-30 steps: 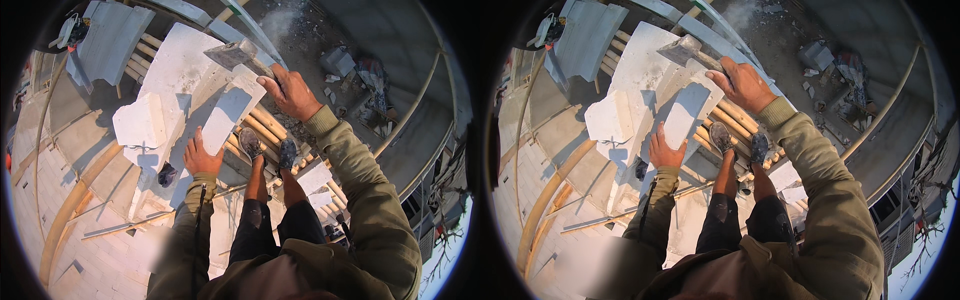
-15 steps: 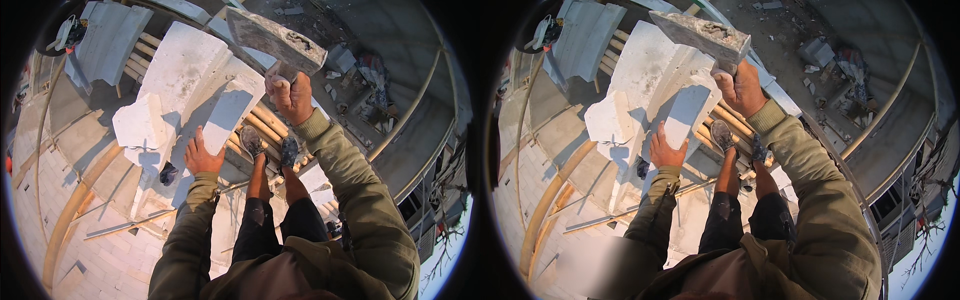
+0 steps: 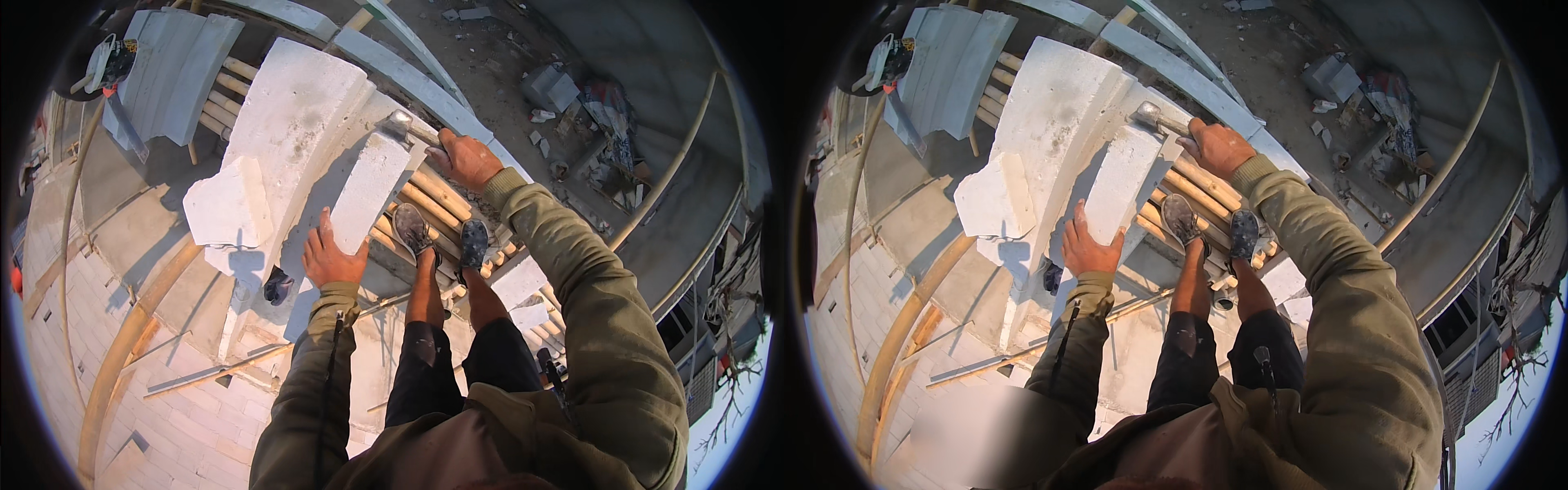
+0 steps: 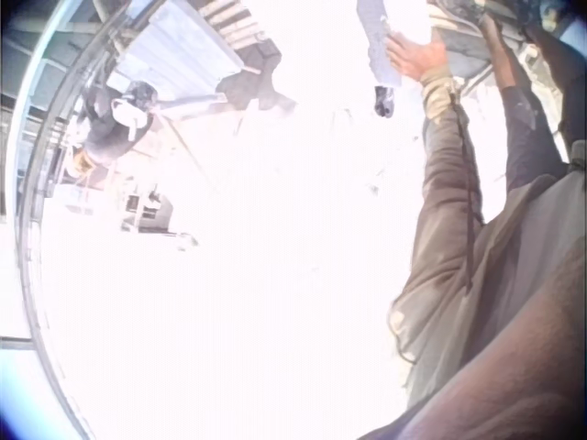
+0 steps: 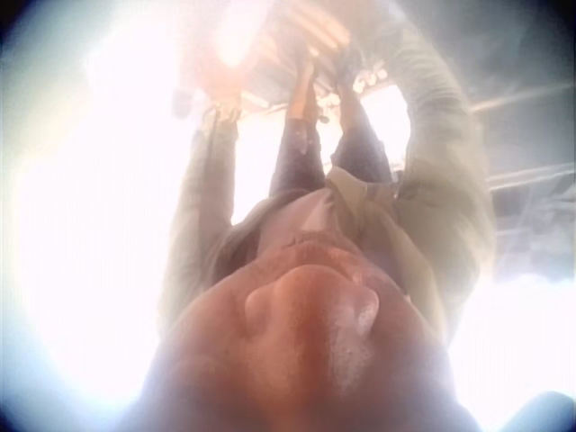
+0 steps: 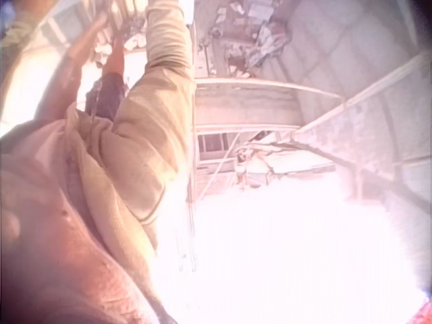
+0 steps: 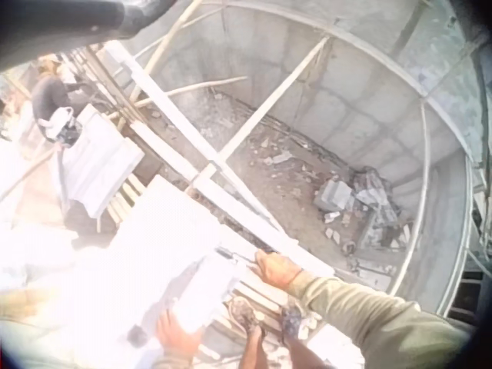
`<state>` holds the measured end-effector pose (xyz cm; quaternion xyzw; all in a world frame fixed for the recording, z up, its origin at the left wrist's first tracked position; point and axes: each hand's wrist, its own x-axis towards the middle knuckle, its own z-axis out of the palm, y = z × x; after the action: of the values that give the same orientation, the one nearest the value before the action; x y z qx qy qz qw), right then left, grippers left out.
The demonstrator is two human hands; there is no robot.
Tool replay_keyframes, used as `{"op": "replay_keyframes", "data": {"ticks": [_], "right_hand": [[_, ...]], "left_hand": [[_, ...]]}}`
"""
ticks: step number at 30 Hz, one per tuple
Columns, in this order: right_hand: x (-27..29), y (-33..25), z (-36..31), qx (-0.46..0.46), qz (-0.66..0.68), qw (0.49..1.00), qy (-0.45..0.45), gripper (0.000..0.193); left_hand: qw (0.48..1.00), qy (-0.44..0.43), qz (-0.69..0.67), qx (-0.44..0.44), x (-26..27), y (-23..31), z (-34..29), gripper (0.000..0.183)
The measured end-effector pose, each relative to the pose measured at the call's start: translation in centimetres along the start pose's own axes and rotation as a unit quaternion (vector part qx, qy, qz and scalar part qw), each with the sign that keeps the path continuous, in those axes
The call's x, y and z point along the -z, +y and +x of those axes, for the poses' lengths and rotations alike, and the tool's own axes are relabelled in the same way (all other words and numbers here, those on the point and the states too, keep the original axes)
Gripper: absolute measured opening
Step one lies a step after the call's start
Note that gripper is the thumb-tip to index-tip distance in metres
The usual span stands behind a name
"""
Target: The person builds a wall by applying mortar to lightweight concrete blocks with a trowel, positioning the blocks on a scaffold, measuring dimensions with a tape measure, and shaping a block using a masonry hatchet.
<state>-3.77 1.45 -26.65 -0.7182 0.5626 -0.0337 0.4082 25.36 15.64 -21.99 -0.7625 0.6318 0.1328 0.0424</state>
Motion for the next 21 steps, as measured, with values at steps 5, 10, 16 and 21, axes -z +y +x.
{"op": "replay_keyframes", "data": {"ticks": [5,10,16,21], "right_hand": [[3.8,-4.5,-1.0,0.119,0.179,0.959,0.187,0.036],[-2.2,3.0,-0.3,0.015,0.029,0.999,0.013,0.038],[0.3,1.4,0.1,0.001,0.156,0.984,0.081,0.050],[-0.9,1.8,2.1,0.026,0.146,0.986,0.070,0.052]], "left_hand": [[1.000,0.017,0.012,-0.008,0.1,-0.7,-0.1,0.101],[1.000,0.008,-0.007,-0.018,-0.4,0.8,0.1,0.102],[1.000,0.020,0.001,-0.010,-0.2,-0.3,-0.1,0.101],[0.999,0.028,0.003,-0.028,-0.2,0.7,0.2,0.102]]}}
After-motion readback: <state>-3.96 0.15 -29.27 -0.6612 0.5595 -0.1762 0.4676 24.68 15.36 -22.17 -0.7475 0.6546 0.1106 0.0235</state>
